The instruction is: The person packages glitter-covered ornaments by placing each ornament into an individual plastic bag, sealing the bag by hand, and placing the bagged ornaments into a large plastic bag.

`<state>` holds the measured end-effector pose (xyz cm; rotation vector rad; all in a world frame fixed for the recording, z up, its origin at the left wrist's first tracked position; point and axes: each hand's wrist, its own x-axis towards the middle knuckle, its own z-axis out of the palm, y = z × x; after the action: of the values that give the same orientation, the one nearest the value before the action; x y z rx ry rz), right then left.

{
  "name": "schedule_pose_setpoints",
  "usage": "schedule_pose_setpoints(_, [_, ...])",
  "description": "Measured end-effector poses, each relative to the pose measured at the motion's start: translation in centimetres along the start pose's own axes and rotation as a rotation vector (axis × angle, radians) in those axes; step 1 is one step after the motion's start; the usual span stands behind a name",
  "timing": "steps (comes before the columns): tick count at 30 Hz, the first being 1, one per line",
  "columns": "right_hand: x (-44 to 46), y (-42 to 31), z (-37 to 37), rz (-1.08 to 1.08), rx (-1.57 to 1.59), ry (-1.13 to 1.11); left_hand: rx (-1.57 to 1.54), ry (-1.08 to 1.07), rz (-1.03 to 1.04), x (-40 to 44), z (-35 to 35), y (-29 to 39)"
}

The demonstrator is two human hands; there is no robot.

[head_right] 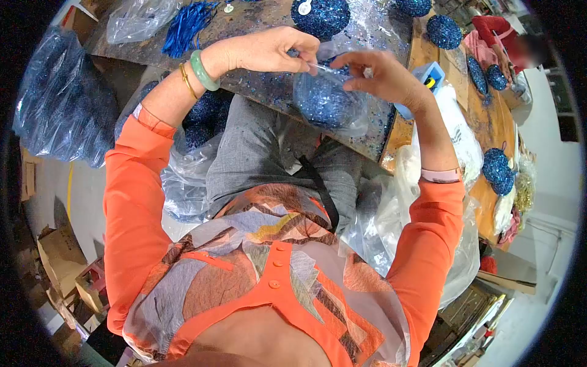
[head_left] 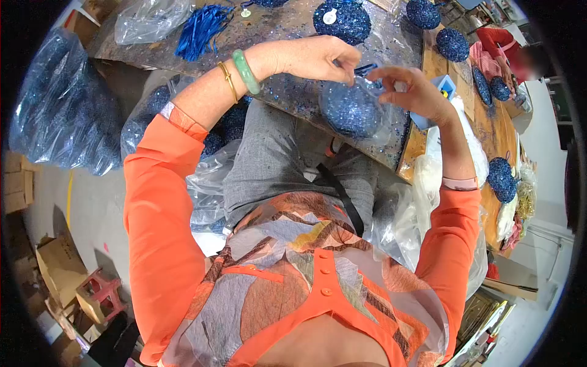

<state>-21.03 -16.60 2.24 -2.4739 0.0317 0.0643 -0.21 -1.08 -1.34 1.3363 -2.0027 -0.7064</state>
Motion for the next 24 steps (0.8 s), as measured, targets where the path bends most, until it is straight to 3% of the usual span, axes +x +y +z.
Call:
schedule_pose_setpoints(2, [-0.4,-0.2,-0.2,-0.025,-0.044,-0.095,-0.144,-0.082,-0.05,0.2,0.1,0.0])
schedule_pose_setpoints(5, [-1.1,0.0,-0.3,0.006,-0.078,-0.214,0.093,-0.081,-0.098,-0.3,0.1,1.7])
schedule_pose_setpoints(8, [-2.2,0.1,-0.4,0.057,-0.137,-0.287,0.353,-0.281,-0.147,-0.2,-0.2,1.5])
schedule_pose_setpoints(11, [-3.5,0.3,-0.3,0.131,-0.189,-0.355,0.515,-0.289,-0.006,-0.7,-0.2,-1.2])
schedule_pose_setpoints(12, [-3.9,0.5,-0.3,0.161,-0.203,-0.379,0.532,-0.185,0.082,-1.2,-0.4,-1.1])
schedule_pose_setpoints(16, [-5.6,1.2,-1.1,0.055,-0.527,-0.265,0.738,0.058,0.27,-2.5,-1.8,0.2])
schedule_pose_setpoints(19, [-6.1,1.2,-2.0,0.058,-0.51,-0.088,0.825,0.06,0.212,-2.9,-3.5,3.7])
schedule_pose_setpoints(21, [-6.3,1.6,-2.3,0.141,-0.399,-0.021,0.806,0.061,0.149,-3.2,-3.4,4.1])
schedule_pose_setpoints(24, [-6.8,1.8,-2.3,0.099,-0.359,0.017,0.73,0.103,0.077,-3.8,-2.5,3.1])
